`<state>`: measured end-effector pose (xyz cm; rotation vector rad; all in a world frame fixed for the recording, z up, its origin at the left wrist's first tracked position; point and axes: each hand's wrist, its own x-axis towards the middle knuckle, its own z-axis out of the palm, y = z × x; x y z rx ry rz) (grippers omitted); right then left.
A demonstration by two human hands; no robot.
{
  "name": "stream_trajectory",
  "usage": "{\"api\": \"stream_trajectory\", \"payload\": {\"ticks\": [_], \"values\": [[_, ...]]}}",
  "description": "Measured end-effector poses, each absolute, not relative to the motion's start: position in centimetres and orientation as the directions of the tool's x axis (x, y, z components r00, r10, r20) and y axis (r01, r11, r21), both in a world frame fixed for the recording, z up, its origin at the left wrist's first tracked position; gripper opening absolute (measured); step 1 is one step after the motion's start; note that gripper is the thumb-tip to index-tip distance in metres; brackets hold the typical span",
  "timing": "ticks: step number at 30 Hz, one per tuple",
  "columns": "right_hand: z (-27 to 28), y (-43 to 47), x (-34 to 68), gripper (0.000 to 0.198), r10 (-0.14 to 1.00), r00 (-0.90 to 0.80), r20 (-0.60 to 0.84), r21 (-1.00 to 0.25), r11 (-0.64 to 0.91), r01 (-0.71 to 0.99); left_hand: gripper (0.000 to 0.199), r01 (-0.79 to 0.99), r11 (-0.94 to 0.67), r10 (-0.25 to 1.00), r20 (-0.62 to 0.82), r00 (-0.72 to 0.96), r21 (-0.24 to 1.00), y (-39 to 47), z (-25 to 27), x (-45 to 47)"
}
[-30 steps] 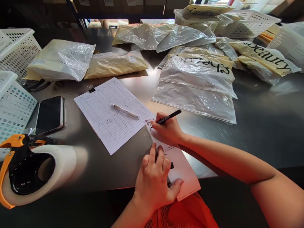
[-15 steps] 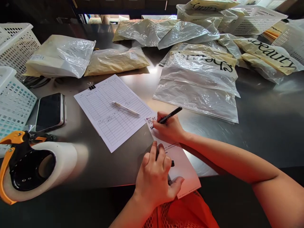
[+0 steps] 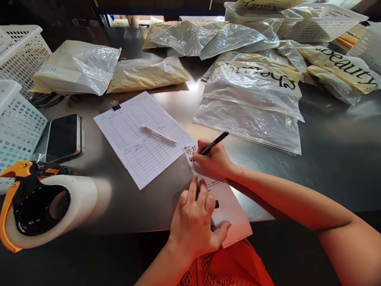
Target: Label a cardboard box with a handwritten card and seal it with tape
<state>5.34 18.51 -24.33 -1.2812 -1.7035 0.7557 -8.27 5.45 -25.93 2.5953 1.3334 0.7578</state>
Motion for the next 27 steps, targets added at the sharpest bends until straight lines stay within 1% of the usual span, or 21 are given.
{"api": "stream_trajectory", "payload": {"ticks": [5,11,15,17,22,27], "values": [[-24.3,18.4,5.3,0.024,0.958,-0.118,0.261,-0.857,0.286,0.427,0.044,0.735,-0.598,0.793,0.372,0.484,0.32,5.5,-25.8,-8.3],[-24.2,18.6,5.6,0.025,0.962,-0.099,0.256,-0.891,0.275,0.362,0.045,0.757,-0.579,0.811,0.309,0.497,0.303,5.8,-25.5,-8.2],[-24.1,19.2,6.6,0.025,0.97,-0.01,0.241,-0.925,0.233,0.3,0.047,0.759,-0.575,0.814,0.309,0.493,0.304,5.8,-25.5,-8.2],[-24.2,19.4,7.0,0.026,0.968,0.004,0.25,-0.912,0.234,0.336,0.048,0.758,-0.575,0.814,0.31,0.492,0.307,5.8,-25.6,-8.2],[-24.4,19.4,6.8,0.027,0.955,-0.036,0.295,-0.87,0.284,0.404,0.048,0.764,-0.569,0.818,0.297,0.492,0.303,5.9,-25.4,-8.2],[-24.3,19.3,6.7,0.025,0.968,-0.082,0.238,-0.857,0.249,0.451,0.048,0.765,-0.572,0.815,0.311,0.489,0.295,5.9,-25.4,-8.2]]}}
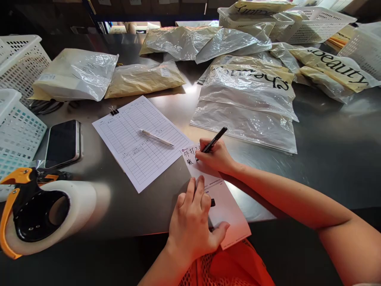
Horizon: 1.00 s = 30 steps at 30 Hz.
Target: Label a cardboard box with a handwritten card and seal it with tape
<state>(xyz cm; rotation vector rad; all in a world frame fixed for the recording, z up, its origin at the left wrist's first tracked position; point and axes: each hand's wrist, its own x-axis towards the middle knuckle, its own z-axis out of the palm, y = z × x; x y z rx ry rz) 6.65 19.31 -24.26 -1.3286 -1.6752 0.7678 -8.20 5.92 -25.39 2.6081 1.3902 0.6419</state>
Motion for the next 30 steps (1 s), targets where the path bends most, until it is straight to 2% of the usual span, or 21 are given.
{"api": "stream_trajectory", "payload": {"ticks": [2,6,8,14,24,30], "values": [[-24.2,19.5,7.0,0.024,0.97,-0.039,0.238,-0.881,0.233,0.411,0.049,0.764,-0.574,0.814,0.309,0.492,0.295,5.8,-25.4,-8.3],[-23.6,19.3,8.0,0.026,0.973,0.138,0.184,-0.974,0.162,0.155,0.048,0.766,-0.572,0.816,0.302,0.493,0.294,5.7,-25.5,-8.4],[-23.3,18.5,8.2,0.028,0.981,0.136,0.139,-0.987,0.126,0.103,0.048,0.765,-0.577,0.81,0.317,0.493,0.286,5.7,-25.5,-8.5],[-24.0,16.1,7.2,0.033,0.982,-0.071,0.175,-0.934,0.189,0.304,0.046,0.751,-0.595,0.793,0.365,0.488,0.287,5.7,-25.6,-8.5],[-24.4,15.8,7.3,0.029,0.957,-0.215,0.197,-0.881,0.268,0.389,0.047,0.744,-0.601,0.788,0.374,0.489,0.293,5.7,-25.8,-8.4],[-24.5,16.0,7.3,0.028,0.956,-0.075,0.285,-0.863,0.29,0.414,0.045,0.746,-0.598,0.79,0.371,0.487,0.293,5.7,-25.7,-8.3]]}}
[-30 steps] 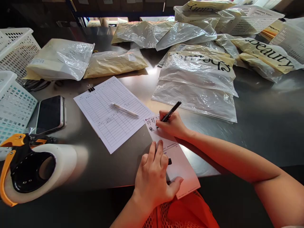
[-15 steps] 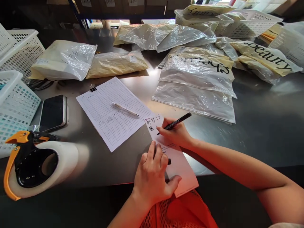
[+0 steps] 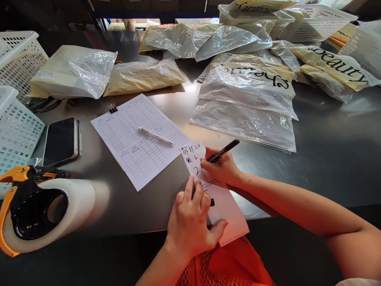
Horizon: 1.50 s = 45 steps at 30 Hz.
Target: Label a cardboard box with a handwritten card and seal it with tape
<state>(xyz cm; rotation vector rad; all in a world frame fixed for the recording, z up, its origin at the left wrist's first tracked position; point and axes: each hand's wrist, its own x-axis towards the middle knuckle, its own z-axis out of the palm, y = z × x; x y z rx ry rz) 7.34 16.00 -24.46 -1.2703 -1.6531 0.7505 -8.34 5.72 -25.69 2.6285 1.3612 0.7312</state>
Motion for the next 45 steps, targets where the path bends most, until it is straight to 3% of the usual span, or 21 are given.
{"api": "stream_trajectory", "payload": {"ticks": [22,29,45], "values": [[-24.58,16.04,7.33,0.031,0.957,-0.057,0.284,-0.878,0.283,0.385,0.048,0.749,-0.603,0.783,0.384,0.489,0.275,5.72,-25.8,-8.4],[-24.67,16.17,7.32,0.033,0.963,0.01,0.27,-0.919,0.254,0.3,0.044,0.748,-0.604,0.784,0.377,0.493,0.277,5.69,-25.49,-8.36],[-24.26,15.76,6.99,0.035,0.951,-0.222,0.215,-0.934,0.267,0.239,0.037,0.747,-0.599,0.792,0.356,0.497,0.288,5.68,-25.42,-8.37]]}}
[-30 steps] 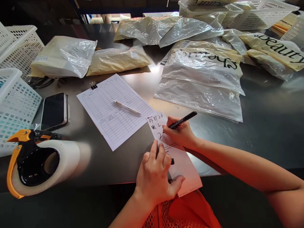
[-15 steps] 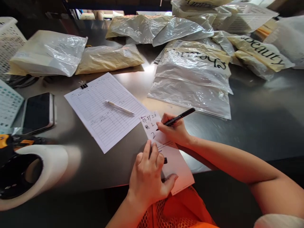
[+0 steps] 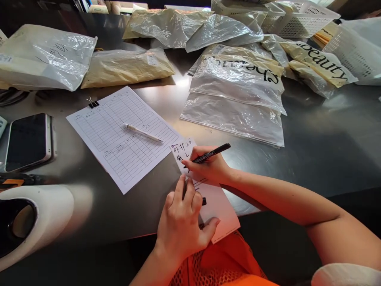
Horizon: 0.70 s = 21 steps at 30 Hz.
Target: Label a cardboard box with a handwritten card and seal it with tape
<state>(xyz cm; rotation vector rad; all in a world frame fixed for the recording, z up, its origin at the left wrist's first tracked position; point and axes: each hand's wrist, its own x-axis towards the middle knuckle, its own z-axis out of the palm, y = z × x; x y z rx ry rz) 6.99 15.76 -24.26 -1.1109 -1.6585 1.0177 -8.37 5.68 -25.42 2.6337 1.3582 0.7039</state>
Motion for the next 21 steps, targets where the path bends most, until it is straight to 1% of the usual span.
{"api": "stream_trajectory", "payload": {"ticks": [4,7,9,11,12,14,16,18,21], "values": [[-24.4,15.8,6.9,0.034,0.942,-0.233,0.241,-0.917,0.299,0.262,0.037,0.758,-0.581,0.807,0.335,0.487,0.297,5.5,-25.3,-8.3],[-24.6,15.8,7.0,0.034,0.938,-0.233,0.258,-0.905,0.319,0.281,0.037,0.776,-0.566,0.814,0.339,0.471,0.279,5.5,-25.2,-8.3],[-24.5,15.9,7.2,0.034,0.934,-0.284,0.216,-0.915,0.295,0.276,0.038,0.783,-0.565,0.81,0.355,0.467,0.258,5.6,-25.1,-8.4],[-24.2,15.9,7.4,0.033,0.937,-0.31,0.162,-0.942,0.241,0.235,0.04,0.785,-0.574,0.797,0.377,0.471,0.232,5.6,-25.1,-8.4],[-24.0,16.0,7.6,0.033,0.946,-0.289,0.15,-0.954,0.215,0.208,0.041,0.785,-0.58,0.791,0.383,0.477,0.219,5.6,-25.1,-8.5],[-23.7,16.1,7.8,0.032,0.968,-0.186,0.168,-0.961,0.203,0.189,0.042,0.784,-0.588,0.781,0.393,0.486,0.198,5.5,-25.1,-8.5],[-23.6,16.3,8.0,0.031,0.973,-0.114,0.2,-0.946,0.222,0.235,0.044,0.782,-0.594,0.775,0.398,0.491,0.191,5.5,-25.1,-8.5],[-23.7,16.5,8.1,0.03,0.97,-0.11,0.217,-0.924,0.241,0.296,0.044,0.778,-0.598,0.77,0.406,0.492,0.191,5.6,-25.1,-8.5],[-24.2,16.5,8.1,0.029,0.97,-0.094,0.222,-0.911,0.241,0.336,0.045,0.773,-0.603,0.767,0.41,0.494,0.197,5.7,-25.0,-8.5]]}}
